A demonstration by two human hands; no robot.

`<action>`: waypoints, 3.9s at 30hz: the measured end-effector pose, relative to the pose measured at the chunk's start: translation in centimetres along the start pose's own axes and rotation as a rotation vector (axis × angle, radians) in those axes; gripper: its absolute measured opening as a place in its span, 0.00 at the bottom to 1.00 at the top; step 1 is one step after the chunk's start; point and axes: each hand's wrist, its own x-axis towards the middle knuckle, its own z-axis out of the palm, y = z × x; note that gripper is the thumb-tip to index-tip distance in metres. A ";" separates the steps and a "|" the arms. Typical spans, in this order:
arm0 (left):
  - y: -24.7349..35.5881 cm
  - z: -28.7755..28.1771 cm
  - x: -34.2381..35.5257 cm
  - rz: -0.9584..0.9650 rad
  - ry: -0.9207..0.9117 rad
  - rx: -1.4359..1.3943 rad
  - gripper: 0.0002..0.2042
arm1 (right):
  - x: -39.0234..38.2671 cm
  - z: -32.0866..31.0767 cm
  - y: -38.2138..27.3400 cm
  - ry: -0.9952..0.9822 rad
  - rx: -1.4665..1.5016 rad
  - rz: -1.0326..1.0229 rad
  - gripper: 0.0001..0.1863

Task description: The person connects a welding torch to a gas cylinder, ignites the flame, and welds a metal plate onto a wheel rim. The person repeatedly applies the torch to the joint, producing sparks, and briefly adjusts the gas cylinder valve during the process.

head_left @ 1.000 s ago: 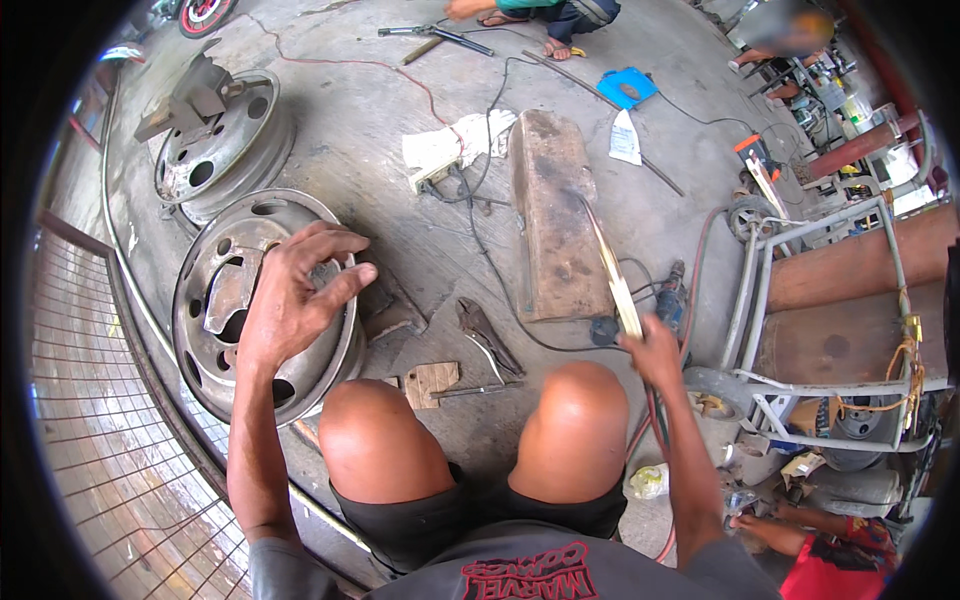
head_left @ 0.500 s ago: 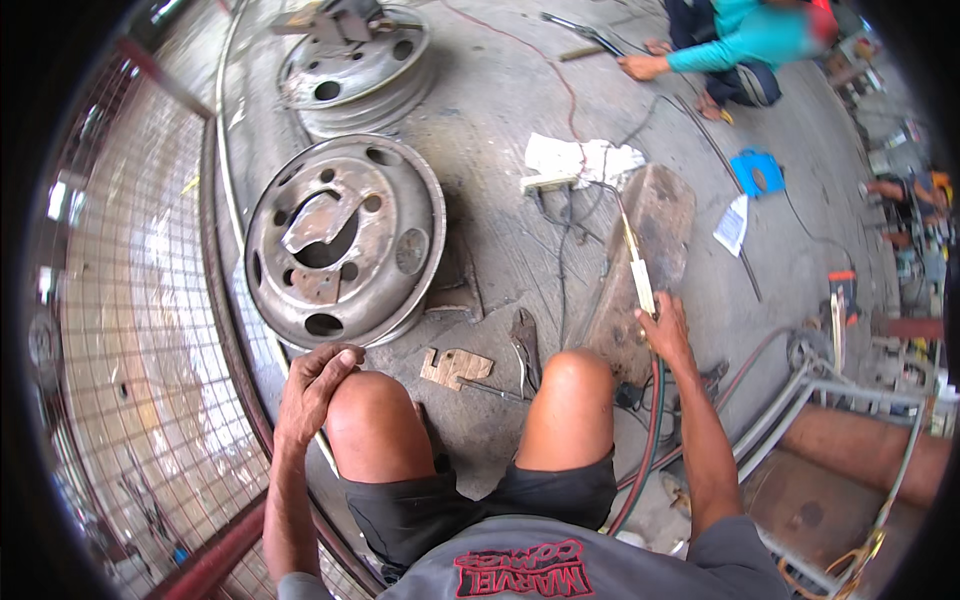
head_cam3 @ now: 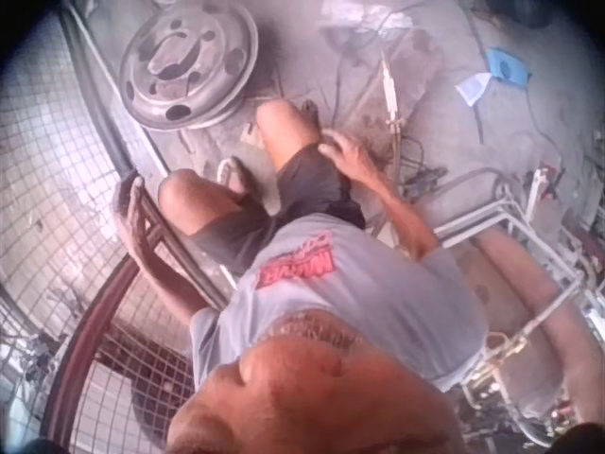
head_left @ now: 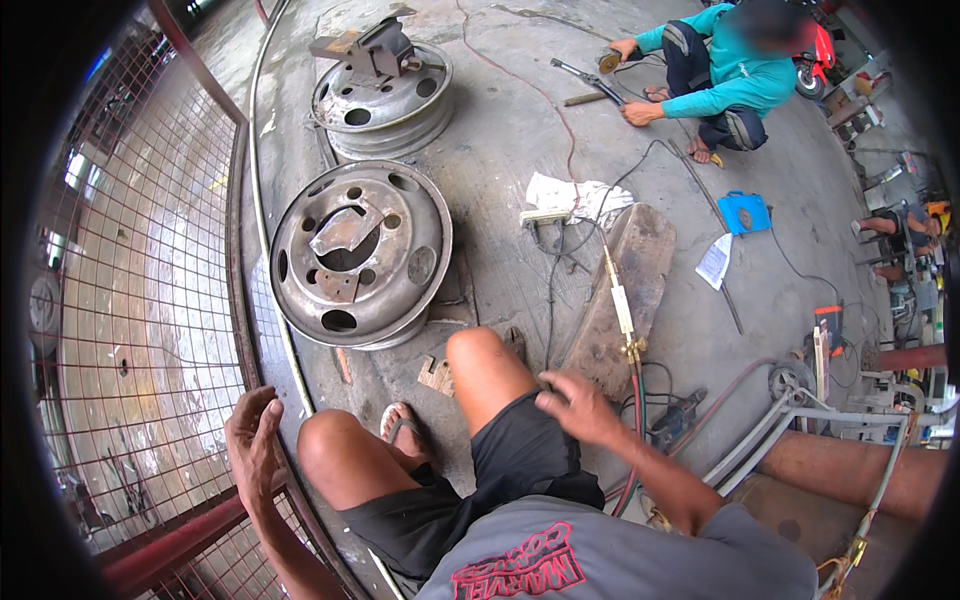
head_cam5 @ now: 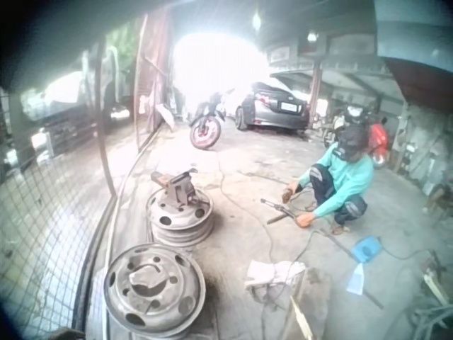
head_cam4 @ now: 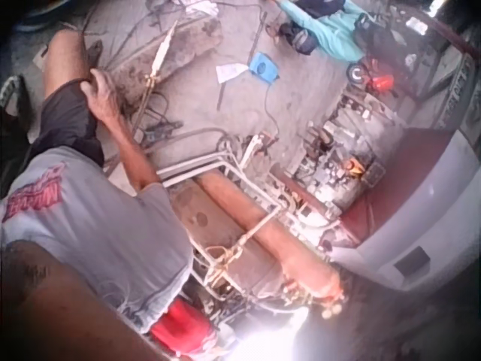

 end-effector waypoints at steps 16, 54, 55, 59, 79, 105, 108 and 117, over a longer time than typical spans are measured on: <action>-1.6 -18.9 -14.8 0.212 1.066 1.419 0.17 | -6.7 6.3 3.3 -0.052 0.081 -0.006 0.27; -8.9 10.9 -18.3 0.215 0.020 0.222 0.17 | -0.1 12.8 -13.2 -0.263 0.053 -0.746 0.15; -9.0 10.3 -18.5 0.190 0.142 0.202 0.16 | -0.2 13.0 -13.2 -0.252 0.040 -0.736 0.16; -12.5 6.4 -20.2 -0.179 -0.097 0.123 0.11 | 0.4 12.5 -13.9 -0.229 -0.121 -0.711 0.19; -13.5 11.9 -21.7 -0.444 -0.085 -0.314 0.10 | 0.8 14.5 -13.7 -0.199 0.210 -0.641 0.08; -11.9 11.8 -20.6 0.042 -0.087 0.031 0.13 | -0.3 15.1 -13.4 -0.384 0.102 -0.669 0.09; -11.7 11.2 -20.2 -0.165 -0.160 0.143 0.13 | -0.4 14.8 -13.7 -0.382 0.050 -0.653 0.07; -13.6 10.6 -21.4 -0.091 -0.152 0.241 0.11 | -0.5 5.7 -11.4 0.208 0.197 -0.200 0.06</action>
